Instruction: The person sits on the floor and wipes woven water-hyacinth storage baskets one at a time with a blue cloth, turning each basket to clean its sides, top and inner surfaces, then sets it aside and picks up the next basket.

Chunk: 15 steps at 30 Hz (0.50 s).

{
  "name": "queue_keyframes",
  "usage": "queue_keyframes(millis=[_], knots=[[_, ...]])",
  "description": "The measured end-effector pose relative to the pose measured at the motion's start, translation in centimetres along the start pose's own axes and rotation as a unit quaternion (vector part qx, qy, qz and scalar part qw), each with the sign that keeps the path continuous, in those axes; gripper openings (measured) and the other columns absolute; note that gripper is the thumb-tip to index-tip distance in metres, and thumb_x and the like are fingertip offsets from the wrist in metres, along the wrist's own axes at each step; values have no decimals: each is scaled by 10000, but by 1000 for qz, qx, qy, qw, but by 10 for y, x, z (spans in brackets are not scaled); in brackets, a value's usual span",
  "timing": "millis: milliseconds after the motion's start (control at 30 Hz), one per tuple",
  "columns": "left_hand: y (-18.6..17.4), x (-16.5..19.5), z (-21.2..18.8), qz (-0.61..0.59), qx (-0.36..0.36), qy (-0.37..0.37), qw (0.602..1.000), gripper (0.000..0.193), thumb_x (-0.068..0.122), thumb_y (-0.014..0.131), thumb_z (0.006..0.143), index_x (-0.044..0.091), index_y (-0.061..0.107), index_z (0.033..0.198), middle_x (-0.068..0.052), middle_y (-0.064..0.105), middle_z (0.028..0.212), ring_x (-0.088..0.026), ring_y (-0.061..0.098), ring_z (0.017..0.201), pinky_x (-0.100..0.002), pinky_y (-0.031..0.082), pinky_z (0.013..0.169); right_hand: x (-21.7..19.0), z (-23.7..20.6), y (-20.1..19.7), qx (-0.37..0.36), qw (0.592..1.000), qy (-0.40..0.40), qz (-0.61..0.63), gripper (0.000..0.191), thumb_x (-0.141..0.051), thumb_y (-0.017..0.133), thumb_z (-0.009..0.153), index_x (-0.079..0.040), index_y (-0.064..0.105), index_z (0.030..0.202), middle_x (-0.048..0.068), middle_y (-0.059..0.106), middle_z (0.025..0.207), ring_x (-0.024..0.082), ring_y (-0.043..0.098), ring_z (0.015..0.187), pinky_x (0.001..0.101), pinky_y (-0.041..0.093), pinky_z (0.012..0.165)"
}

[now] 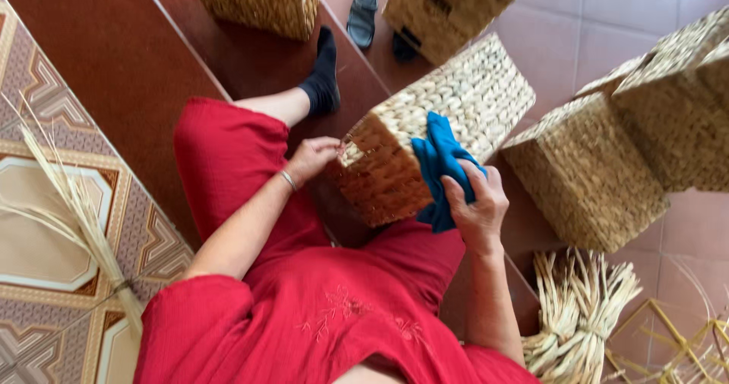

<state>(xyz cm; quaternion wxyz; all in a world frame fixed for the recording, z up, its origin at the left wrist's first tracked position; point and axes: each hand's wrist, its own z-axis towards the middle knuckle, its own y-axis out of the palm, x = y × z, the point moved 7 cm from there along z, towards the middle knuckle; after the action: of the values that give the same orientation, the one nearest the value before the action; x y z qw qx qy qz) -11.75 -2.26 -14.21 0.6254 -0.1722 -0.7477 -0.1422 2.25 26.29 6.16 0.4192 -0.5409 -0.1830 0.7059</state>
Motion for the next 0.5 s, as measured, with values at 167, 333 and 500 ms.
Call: queue_keyframes(millis=[167,333,500], knots=[[-8,15,0,-238,-5,-107,965,369,222,485,976,121,713,1248,90,738,1023,-40,706,974,-243,540,917,-28,-18,41,-85,994,2,-75,368,-362,808,863,-187,710,1172,146,654,1002,372,685,816,468,554,677],[7,11,0,139,-43,-86,986,473,423,588,1084,3,789,1002,-3,643,735,-121,555,711,-356,506,664,-37,-27,65,-187,980,24,-71,405,-423,795,848,-227,704,1190,144,647,1062,372,695,843,478,564,681],[4,-23,2,193,-51,-165,966,427,409,519,1058,51,717,935,-101,740,713,-170,722,677,-375,554,650,-80,-13,77,-74,987,-134,-48,602,-354,758,856,-176,602,1410,177,535,1335,402,563,1167,503,520,943]])
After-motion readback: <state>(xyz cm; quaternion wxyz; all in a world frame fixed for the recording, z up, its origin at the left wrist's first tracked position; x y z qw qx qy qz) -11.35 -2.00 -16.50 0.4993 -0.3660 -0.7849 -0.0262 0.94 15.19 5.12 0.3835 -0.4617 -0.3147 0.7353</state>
